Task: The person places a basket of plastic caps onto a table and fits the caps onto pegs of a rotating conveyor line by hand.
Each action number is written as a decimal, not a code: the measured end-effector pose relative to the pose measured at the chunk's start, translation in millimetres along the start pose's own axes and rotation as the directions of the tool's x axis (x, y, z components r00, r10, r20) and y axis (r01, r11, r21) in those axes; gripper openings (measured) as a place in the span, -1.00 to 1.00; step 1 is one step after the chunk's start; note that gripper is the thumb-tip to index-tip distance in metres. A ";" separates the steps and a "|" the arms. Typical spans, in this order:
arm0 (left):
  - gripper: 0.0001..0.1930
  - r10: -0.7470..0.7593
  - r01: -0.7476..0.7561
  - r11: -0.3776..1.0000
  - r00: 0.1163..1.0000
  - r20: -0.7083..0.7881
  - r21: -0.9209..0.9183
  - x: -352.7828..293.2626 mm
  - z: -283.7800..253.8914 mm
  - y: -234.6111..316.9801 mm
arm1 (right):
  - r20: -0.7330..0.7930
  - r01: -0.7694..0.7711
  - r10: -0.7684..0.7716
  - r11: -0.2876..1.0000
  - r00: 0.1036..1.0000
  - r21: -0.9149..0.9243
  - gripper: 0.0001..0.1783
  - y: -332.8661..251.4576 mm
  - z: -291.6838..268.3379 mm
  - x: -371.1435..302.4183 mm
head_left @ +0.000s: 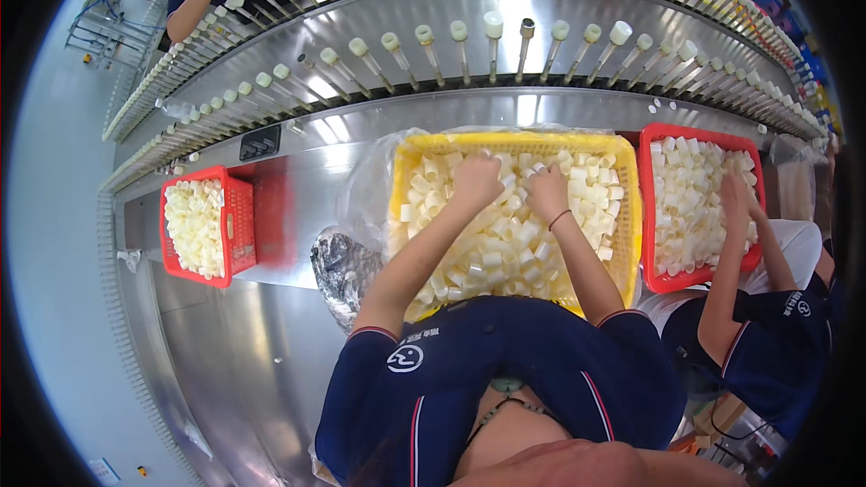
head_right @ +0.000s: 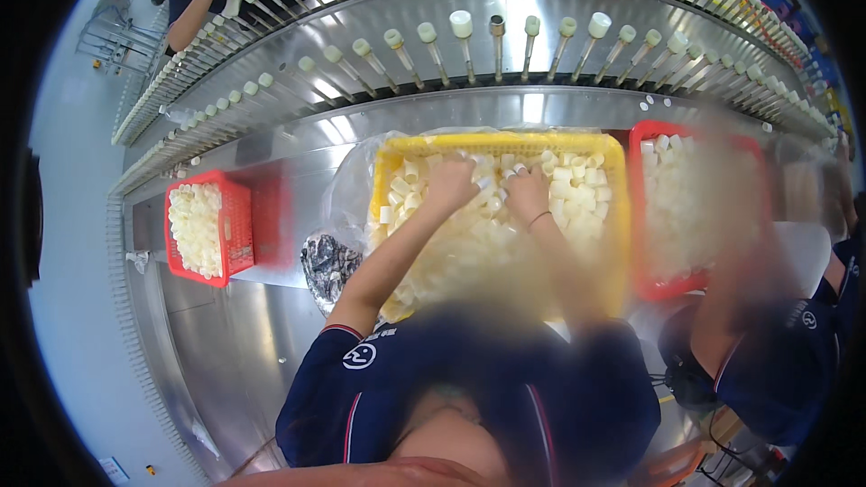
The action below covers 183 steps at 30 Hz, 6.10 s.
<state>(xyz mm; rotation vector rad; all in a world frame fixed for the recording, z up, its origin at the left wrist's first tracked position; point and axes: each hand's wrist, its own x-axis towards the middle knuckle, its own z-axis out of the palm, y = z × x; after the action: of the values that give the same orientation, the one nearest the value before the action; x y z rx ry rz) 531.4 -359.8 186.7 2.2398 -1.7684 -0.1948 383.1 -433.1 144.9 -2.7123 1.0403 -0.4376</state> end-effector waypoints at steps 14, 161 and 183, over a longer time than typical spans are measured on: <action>-0.89 -0.176 0.180 0.973 0.984 0.037 -0.142 0.6 45.0 -4.9 | -0.391 0.175 0.160 0.701 0.906 0.692 -0.74 -5.7 -70.0 83.3; -0.84 -0.124 0.109 0.864 0.992 0.002 -0.492 -6.7 33.0 -15.0 | 0.005 -0.125 0.127 0.978 0.992 -0.168 -0.69 16.2 55.4 36.4; -0.72 0.111 -0.039 0.967 0.955 -0.274 0.253 154.2 -117.0 -40.4 | -0.401 0.100 -0.063 0.992 0.914 0.072 -0.61 14.4 -105.6 189.4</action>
<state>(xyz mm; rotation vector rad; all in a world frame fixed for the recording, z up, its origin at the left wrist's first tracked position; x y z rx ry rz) 638.6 -484.8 296.3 2.2173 -1.7933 0.3680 472.0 -580.6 277.5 -2.6509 0.9660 -1.0628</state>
